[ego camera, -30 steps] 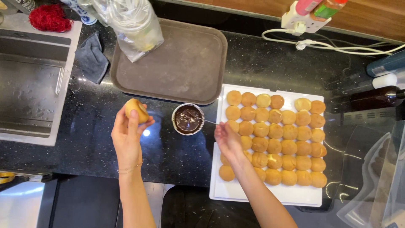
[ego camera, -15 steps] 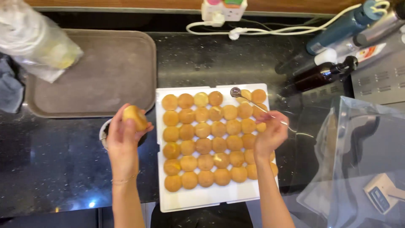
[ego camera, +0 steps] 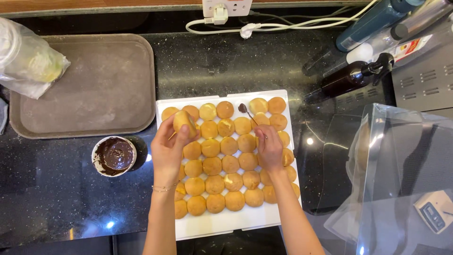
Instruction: Filling small round pastries with chocolate sauce using a spoon at a bakery workbench.
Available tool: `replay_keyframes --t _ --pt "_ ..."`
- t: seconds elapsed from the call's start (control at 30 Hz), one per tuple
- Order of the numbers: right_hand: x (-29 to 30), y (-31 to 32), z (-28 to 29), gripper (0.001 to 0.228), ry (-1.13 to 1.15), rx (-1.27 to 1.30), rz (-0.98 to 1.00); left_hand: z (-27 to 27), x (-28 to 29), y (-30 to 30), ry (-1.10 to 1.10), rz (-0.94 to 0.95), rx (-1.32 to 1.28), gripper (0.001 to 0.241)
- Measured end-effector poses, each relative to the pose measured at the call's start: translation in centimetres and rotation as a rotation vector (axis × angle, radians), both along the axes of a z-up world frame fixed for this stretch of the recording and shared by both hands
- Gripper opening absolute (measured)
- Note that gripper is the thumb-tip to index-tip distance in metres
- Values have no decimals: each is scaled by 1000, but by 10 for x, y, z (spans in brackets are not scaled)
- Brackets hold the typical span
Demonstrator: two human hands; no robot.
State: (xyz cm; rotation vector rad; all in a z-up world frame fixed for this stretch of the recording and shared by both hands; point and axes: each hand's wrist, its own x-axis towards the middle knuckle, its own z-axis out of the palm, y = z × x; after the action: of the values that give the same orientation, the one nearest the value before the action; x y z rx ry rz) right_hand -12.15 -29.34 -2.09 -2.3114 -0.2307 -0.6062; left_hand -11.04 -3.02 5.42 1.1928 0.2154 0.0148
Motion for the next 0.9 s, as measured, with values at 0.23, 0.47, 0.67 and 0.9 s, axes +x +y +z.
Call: replay_keyframes --t 0.23,0.47,0.67,0.9 --pt "0 -5 -1 5 -27 35 -4 4 16 -13 26 -19 118 48" --pt "-1 -8 0 11 -29 32 -68 12 39 -32 -3 -80 204 50" --pt "7 -22 -2 28 71 797 -360 15 75 -45 -148 -154 466 49" --pt "5 -83 -72 34 287 1737 -503 -44 134 -85 -305 -333 819 55"
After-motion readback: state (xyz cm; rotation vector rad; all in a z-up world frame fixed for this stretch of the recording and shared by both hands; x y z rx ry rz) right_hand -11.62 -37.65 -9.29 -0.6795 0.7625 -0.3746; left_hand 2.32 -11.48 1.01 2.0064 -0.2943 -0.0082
